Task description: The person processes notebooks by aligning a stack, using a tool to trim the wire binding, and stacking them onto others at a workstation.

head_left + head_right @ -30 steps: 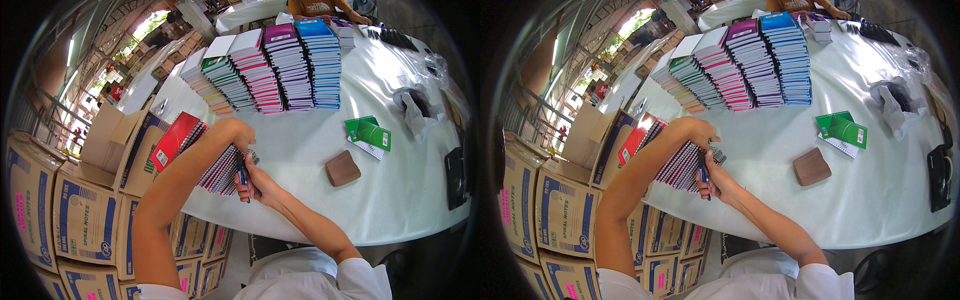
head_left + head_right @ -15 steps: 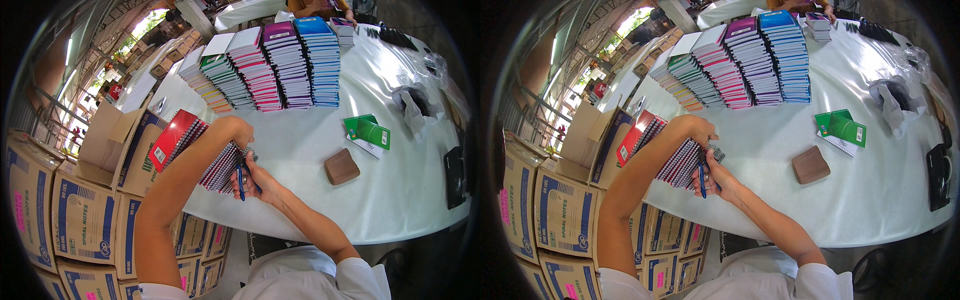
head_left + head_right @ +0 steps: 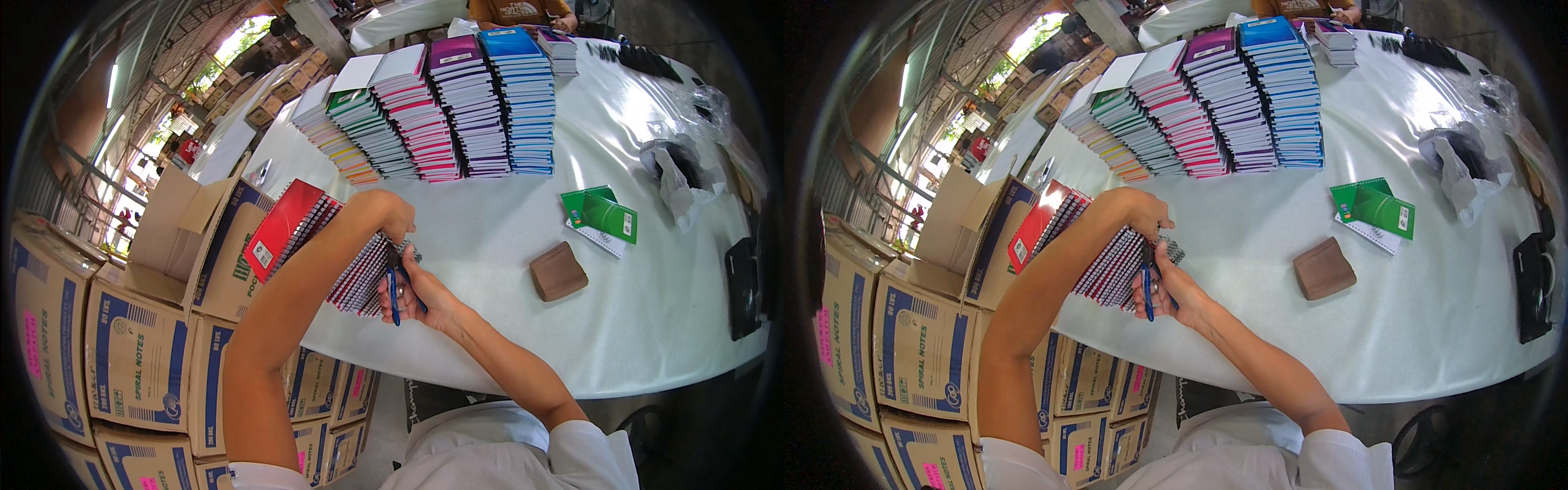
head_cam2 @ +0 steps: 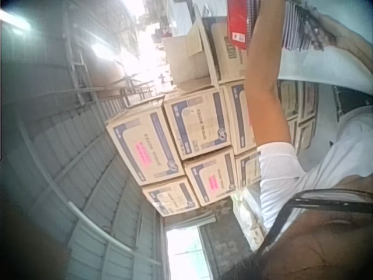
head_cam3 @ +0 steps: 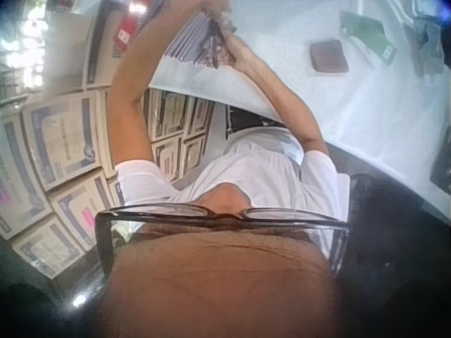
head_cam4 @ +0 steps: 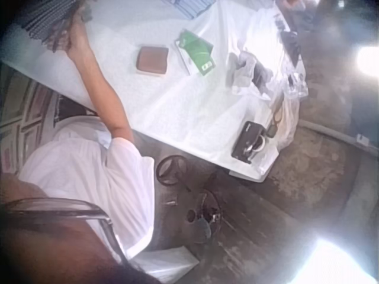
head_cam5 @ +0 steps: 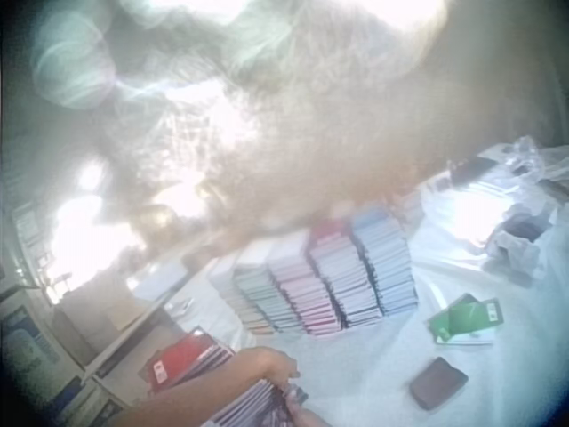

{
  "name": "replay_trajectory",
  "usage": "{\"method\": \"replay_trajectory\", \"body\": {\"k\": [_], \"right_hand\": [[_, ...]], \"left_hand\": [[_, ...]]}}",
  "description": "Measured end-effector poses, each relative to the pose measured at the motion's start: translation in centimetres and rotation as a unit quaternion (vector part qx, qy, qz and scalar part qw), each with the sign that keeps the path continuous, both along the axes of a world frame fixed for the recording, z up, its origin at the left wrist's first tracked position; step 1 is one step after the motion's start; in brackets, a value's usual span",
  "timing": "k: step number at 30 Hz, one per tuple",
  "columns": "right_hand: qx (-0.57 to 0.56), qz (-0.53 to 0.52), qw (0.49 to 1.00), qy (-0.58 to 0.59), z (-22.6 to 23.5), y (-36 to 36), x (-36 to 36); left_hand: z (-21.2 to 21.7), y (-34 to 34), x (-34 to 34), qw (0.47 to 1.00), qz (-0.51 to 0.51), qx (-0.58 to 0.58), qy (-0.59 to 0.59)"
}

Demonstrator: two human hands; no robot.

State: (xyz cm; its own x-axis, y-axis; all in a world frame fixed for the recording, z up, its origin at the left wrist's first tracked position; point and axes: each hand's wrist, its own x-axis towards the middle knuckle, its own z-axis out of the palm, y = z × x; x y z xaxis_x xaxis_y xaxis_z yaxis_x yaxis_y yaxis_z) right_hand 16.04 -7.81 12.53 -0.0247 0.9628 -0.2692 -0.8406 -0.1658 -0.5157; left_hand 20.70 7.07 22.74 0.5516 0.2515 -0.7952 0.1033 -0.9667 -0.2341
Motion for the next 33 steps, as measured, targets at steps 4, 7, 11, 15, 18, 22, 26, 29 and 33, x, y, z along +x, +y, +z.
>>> {"method": "replay_trajectory", "body": {"k": [4, 7, 11, 15, 18, 22, 26, 29, 33], "right_hand": [[0.042, 0.046, 0.994, 0.086, -1.0, 0.7, 0.8], [0.032, 0.048, 0.997, 0.06, -1.2, 0.2, 0.3], [-0.029, 0.006, 1.0, -0.005, 0.1, -0.4, -0.5], [-0.001, 0.006, 1.0, 0.01, -1.3, 0.2, 0.3], [0.002, 0.015, 1.0, 0.009, -1.4, 0.2, 0.5], [-0.008, 0.027, 1.0, 0.007, -1.4, -0.1, 0.2], [-0.016, 0.023, 1.0, 0.006, -1.4, 0.4, 0.0], [0.193, 0.151, 0.948, 0.203, -4.8, 1.9, 1.2], [0.103, 0.115, 0.979, 0.136, -4.3, 0.9, 0.3]], "left_hand": [[-0.2, -0.3, 0.1, 1.0, -0.009, 0.003, -0.007], [-0.7, -0.2, 0.0, 1.0, -0.031, -0.005, 0.001], [-1.2, 0.3, -0.1, 1.0, -0.025, -0.02, -0.002], [-1.3, 0.1, 0.1, 1.0, 0.001, -0.018, 0.006], [-1.4, 0.1, 0.2, 1.0, 0.01, -0.015, 0.009], [-1.4, 0.0, 0.2, 1.0, 0.011, -0.014, 0.016], [-1.3, -0.2, 0.0, 1.0, 0.021, -0.005, 0.022], [-1.2, -0.3, 0.2, 1.0, -0.009, 0.003, 0.01], [-2.0, 0.1, -0.1, 1.0, -0.009, 0.007, 0.016]]}}
